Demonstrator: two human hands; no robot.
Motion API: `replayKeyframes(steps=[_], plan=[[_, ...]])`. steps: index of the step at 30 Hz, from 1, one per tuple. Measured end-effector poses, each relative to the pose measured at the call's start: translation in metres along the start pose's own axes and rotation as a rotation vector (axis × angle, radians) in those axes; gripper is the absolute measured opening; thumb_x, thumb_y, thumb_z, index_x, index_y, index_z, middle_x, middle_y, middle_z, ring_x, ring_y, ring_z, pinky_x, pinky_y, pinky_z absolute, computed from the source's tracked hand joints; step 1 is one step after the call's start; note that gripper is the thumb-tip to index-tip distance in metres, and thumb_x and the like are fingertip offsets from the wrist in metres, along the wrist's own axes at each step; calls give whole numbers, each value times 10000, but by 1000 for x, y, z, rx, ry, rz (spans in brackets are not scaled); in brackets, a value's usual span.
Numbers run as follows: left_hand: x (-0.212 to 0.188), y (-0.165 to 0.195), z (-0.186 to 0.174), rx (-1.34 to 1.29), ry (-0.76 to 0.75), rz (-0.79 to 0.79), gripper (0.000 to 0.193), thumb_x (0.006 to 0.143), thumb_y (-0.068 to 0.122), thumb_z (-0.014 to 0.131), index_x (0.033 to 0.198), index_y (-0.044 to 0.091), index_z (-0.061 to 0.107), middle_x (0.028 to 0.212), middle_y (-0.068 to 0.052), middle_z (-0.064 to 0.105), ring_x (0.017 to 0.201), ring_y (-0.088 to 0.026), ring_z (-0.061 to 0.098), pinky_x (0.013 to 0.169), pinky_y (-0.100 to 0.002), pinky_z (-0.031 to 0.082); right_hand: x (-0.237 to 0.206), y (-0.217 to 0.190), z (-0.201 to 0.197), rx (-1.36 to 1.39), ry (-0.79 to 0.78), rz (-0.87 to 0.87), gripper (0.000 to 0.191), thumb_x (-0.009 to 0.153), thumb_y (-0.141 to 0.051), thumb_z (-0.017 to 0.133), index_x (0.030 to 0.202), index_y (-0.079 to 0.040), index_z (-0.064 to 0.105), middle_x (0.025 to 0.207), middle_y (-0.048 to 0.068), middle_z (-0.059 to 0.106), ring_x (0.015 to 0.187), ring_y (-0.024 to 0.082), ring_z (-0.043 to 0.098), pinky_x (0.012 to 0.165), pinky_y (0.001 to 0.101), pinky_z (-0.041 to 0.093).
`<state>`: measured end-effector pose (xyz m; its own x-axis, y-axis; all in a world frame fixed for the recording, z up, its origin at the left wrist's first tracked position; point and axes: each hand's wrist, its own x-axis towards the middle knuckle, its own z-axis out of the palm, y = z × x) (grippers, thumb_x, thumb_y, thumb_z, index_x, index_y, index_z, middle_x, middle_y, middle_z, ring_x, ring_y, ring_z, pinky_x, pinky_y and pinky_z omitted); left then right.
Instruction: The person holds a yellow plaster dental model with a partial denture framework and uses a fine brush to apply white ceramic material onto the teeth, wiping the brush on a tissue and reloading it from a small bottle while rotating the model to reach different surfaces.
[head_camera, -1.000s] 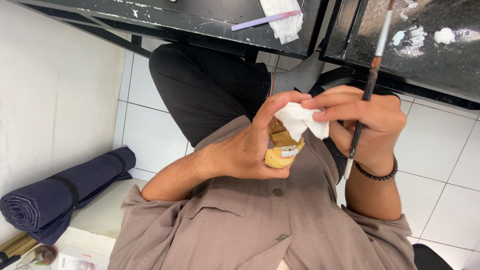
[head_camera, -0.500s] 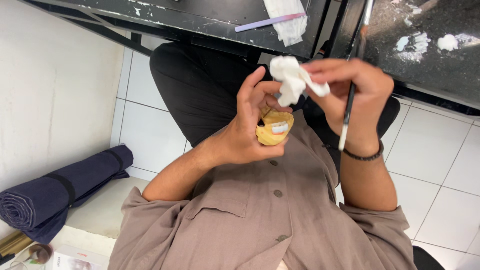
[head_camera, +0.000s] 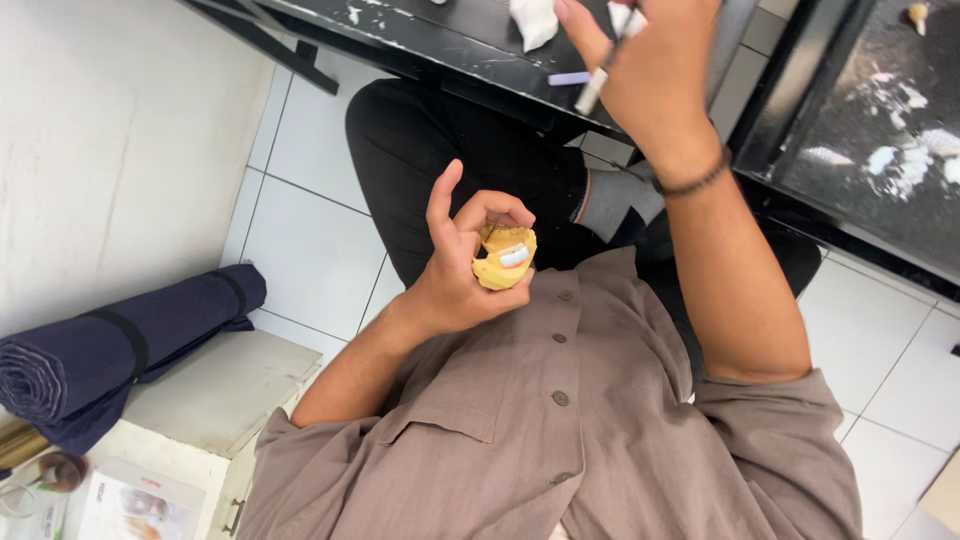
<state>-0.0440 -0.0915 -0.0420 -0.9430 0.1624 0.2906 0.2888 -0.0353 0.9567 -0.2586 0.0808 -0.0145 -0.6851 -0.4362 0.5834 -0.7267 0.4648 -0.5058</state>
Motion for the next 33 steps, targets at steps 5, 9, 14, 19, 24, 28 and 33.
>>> replayKeyframes(steps=[5,9,14,19,24,28,33], plan=[[11,14,-40,240,27,239,1159,953,-72,780,1615,200,-131,1391,-175,527,1082,-156,628,970,-270,546,-45,-67,-2,1215,-400,536,688,980,-476,763,1430,0,553,1392,153,649,1049,185,740,853,297,655],[32,27,-30,476,-73,360,899,751,48,882,1385,140,250,1241,-164,578,1093,-361,627,1018,-516,469,-94,-87,-11,1594,-546,758,1018,778,-435,919,1547,32,441,1417,108,615,1257,168,664,1021,309,604],[53,32,6,576,-136,563,701,1009,62,770,1441,164,228,1309,-165,546,1174,-353,622,1088,-524,486,-132,-78,-41,1349,-459,873,1083,611,-170,1044,1526,48,506,1256,83,698,1101,124,666,902,281,591],[51,34,25,618,-203,597,687,1068,42,681,1519,207,189,1356,-177,554,1251,-341,619,1155,-527,471,-156,-71,-58,1312,-390,792,1014,613,-218,1038,1464,56,559,1212,70,725,1117,133,692,986,268,580],[52,31,38,659,-251,623,631,1100,78,654,1525,219,210,1371,-173,564,1285,-343,616,1192,-510,468,-170,-67,-62,1281,-362,806,1096,587,-398,1035,1456,56,545,1218,70,720,1133,141,703,1021,276,583],[62,30,42,698,-276,617,568,1109,68,638,1509,212,263,1398,-169,571,1305,-335,621,1217,-494,480,-176,-54,-58,1283,-339,690,1143,596,-476,1003,1483,48,508,1288,57,698,1205,133,691,1087,275,567],[73,32,37,680,-321,597,469,1085,191,660,1438,147,355,1371,-195,578,1283,-366,624,1182,-528,487,-188,-37,-56,1515,-324,767,1039,664,-295,1032,1481,74,508,1199,94,702,1126,173,700,1010,282,568]])
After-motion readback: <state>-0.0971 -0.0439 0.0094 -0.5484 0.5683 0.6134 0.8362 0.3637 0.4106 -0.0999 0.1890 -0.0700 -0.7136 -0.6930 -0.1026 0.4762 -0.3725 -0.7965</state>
